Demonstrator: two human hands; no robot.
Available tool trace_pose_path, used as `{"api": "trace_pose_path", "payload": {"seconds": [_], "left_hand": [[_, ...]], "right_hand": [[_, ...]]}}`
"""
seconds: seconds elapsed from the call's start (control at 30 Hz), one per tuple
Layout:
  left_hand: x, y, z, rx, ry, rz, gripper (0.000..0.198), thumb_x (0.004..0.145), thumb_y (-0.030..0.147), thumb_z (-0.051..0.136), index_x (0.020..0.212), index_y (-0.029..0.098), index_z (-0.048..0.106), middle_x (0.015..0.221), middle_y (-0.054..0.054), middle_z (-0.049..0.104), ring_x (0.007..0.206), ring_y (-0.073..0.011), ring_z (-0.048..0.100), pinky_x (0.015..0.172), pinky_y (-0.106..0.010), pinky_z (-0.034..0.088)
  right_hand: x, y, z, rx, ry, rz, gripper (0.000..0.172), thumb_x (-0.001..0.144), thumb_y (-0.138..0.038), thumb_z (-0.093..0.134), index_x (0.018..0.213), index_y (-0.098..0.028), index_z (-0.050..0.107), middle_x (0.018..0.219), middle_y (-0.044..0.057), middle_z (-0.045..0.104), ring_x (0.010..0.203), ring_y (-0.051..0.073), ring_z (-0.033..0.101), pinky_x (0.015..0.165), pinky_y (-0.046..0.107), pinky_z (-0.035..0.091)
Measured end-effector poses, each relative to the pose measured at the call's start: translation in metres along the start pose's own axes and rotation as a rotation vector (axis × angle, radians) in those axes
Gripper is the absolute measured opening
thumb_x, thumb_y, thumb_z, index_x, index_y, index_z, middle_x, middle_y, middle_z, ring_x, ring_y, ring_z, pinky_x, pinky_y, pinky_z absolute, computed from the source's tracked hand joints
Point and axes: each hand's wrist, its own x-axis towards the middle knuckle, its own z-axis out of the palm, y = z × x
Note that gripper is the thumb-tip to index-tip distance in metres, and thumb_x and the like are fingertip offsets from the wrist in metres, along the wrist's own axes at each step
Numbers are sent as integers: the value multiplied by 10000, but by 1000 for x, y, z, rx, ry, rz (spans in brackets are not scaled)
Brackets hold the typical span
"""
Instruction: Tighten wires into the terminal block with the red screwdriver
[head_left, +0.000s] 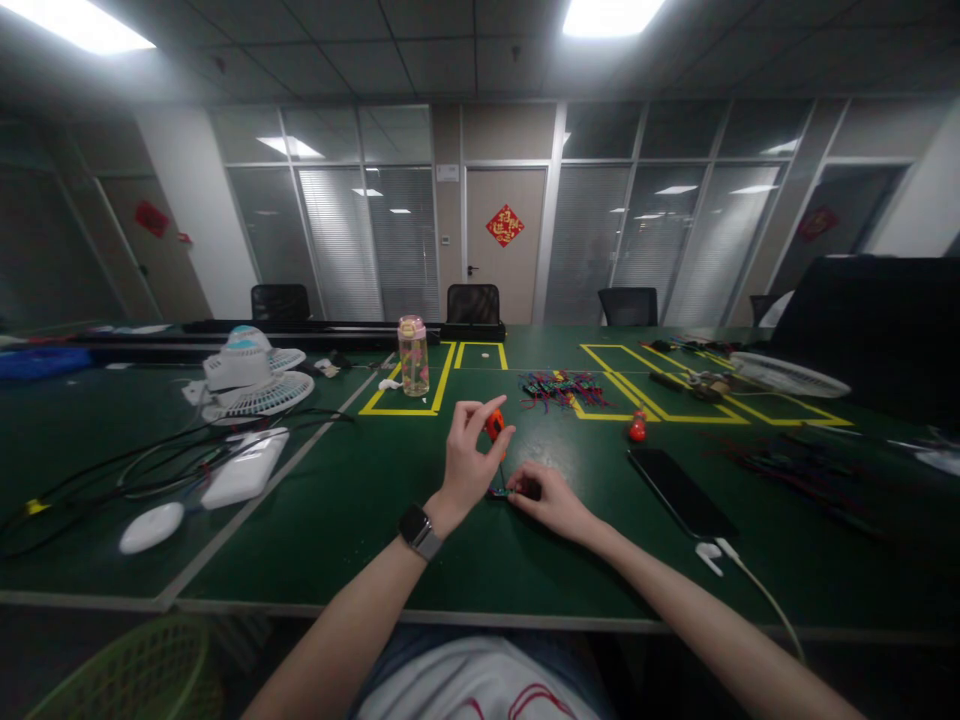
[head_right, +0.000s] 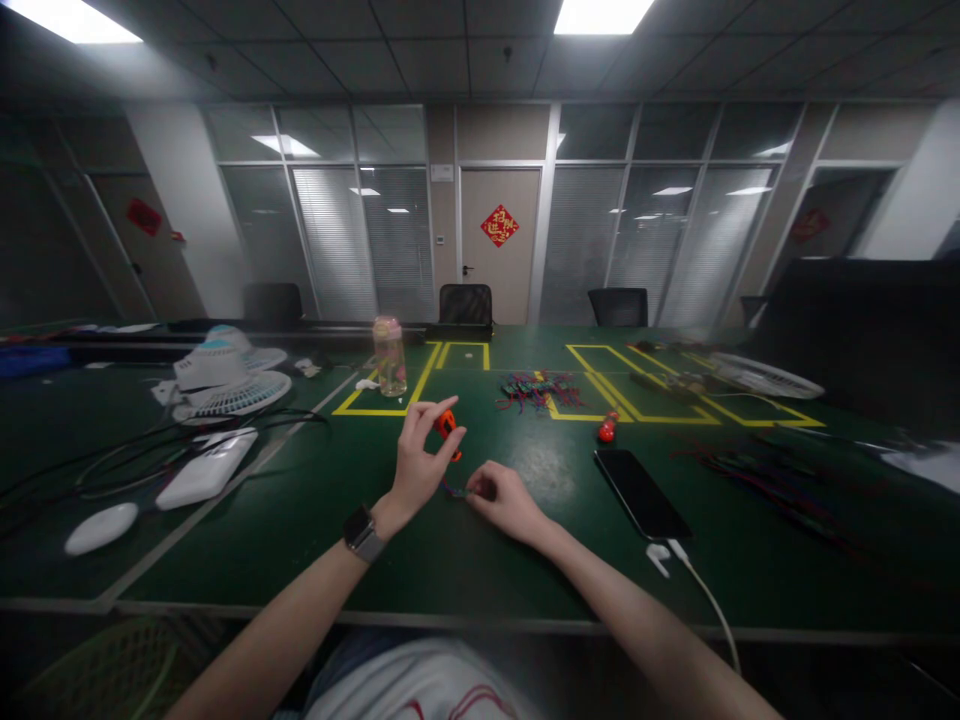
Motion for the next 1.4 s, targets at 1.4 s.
{"api": "trace_pose_path", "payload": {"seconds": [1.4], "left_hand": [[-3, -2, 1, 40, 65, 152, 327, 941, 261, 527, 1263, 212, 561, 944, -47, 584, 858, -148, 585, 777, -277, 505]], "right_hand": [[0, 3, 1, -4, 1, -3, 119, 722, -72, 633, 787, -170, 629, 738, -2, 596, 678, 144, 547, 639, 251, 428]]}}
